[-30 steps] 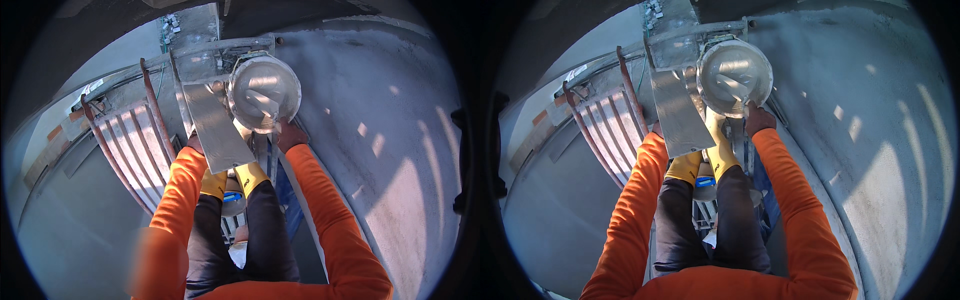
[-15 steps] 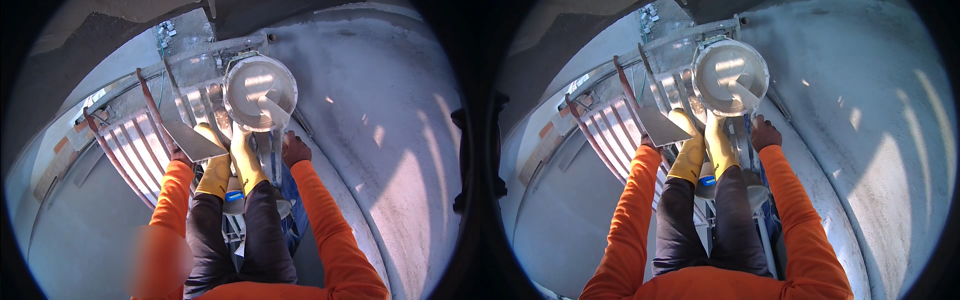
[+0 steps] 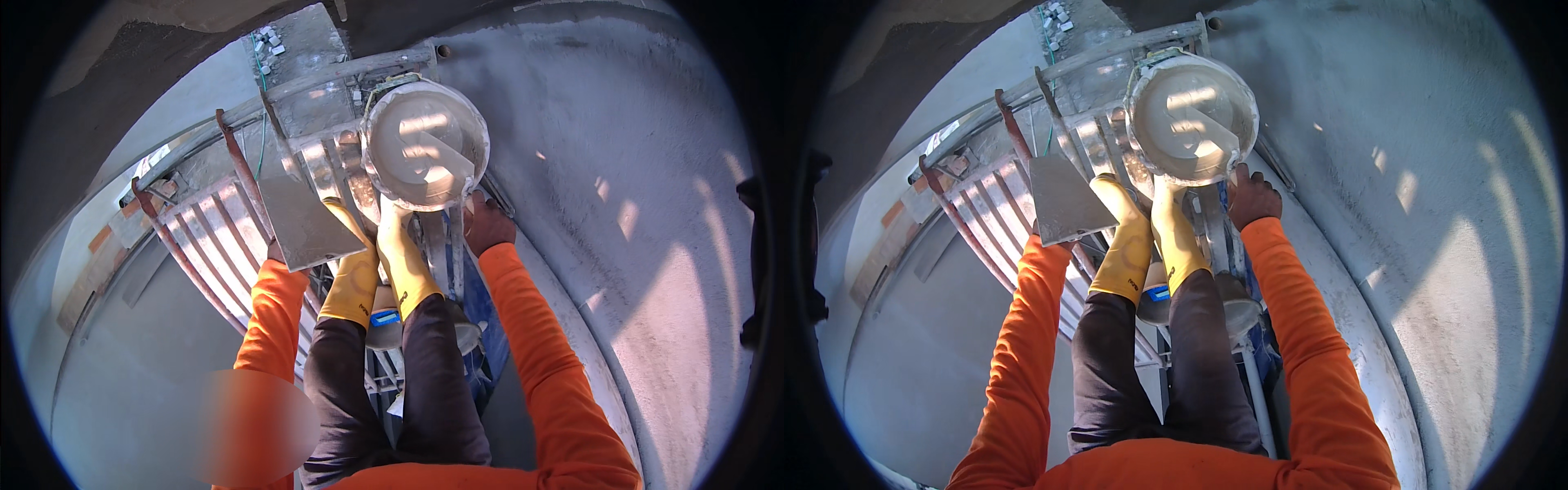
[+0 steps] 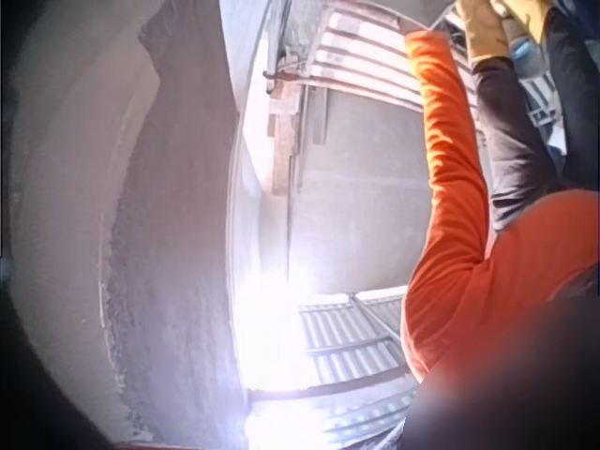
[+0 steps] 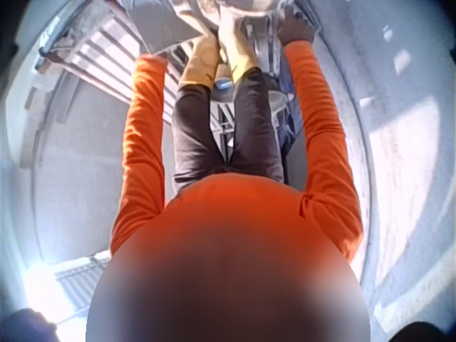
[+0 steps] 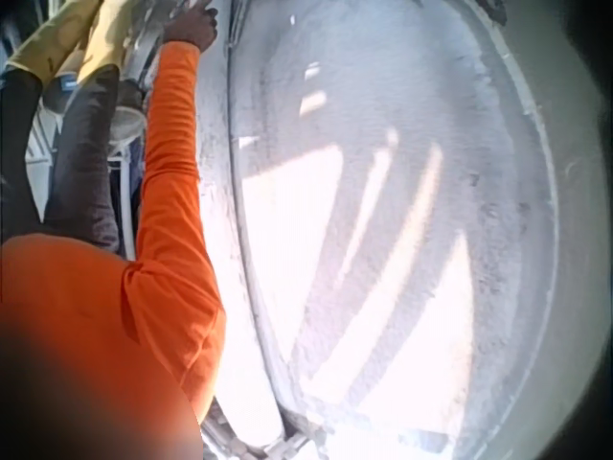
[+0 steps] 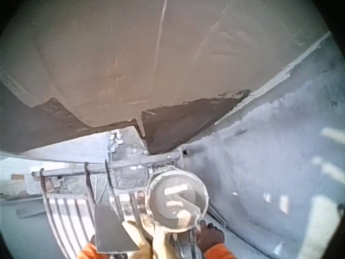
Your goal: The person applies plaster to a curved wall using a trowel and hawk. They repeatedly scoop plaster from a bucket, spread it on the wall, and smooth the surface with consistent strokes.
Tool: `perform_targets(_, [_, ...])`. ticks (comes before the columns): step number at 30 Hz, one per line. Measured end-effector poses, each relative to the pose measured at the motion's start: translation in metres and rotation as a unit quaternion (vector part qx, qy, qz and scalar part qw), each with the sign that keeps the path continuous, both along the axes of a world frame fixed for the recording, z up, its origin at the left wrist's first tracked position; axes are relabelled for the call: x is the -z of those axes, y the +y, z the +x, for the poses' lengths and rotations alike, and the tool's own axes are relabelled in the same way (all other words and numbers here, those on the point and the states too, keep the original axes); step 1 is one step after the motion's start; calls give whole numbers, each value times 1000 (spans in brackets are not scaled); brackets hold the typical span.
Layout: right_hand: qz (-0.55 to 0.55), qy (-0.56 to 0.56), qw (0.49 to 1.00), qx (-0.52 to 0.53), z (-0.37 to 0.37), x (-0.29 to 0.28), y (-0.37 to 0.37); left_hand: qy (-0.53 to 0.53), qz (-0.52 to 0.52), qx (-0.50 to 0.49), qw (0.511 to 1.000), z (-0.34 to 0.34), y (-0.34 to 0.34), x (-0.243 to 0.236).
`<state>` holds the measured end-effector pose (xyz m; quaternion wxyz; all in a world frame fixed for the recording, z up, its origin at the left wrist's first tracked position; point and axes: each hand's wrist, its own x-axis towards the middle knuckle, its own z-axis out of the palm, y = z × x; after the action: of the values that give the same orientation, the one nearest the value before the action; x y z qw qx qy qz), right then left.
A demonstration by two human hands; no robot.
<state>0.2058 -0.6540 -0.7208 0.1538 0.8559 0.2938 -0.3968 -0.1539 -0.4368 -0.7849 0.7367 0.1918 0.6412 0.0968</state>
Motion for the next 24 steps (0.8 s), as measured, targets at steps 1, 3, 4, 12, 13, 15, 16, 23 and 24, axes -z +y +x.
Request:
perform_targets(1, [-2, 0, 1000, 26, 2, 4, -2, -11, 5, 1, 1000, 10, 5, 1])
perform_targets(3, [16, 1, 997, 74, 7, 19, -10, -41, 17, 5, 999, 37, 18, 10])
perform_targets(4, [31, 5, 996, 86, 11, 29, -14, -59, 24, 8, 998, 55, 25, 17])
perform_targets(12, [213, 238, 882, 348, 52, 101, -44, -191, 48, 32, 980, 197, 58, 52])
perform_targets(13, [187, 251, 869, 384, 53, 100, -43, -201, 48, 33, 978, 208, 60, 52])
perform_targets(15, [204, 251, 855, 405, 50, 94, -39, -213, 47, 27, 976, 218, 61, 50])
perform_targets(16, [227, 242, 859, 391, 48, 90, -35, -216, 49, 19, 975, 217, 61, 48])
perform_targets(23, [300, 256, 875, 281, 23, 65, 11, -197, 52, -105, 973, 110, 41, 38])
perform_targets(24, [314, 251, 883, 241, 18, 62, 25, -187, 55, -132, 972, 86, 40, 36])
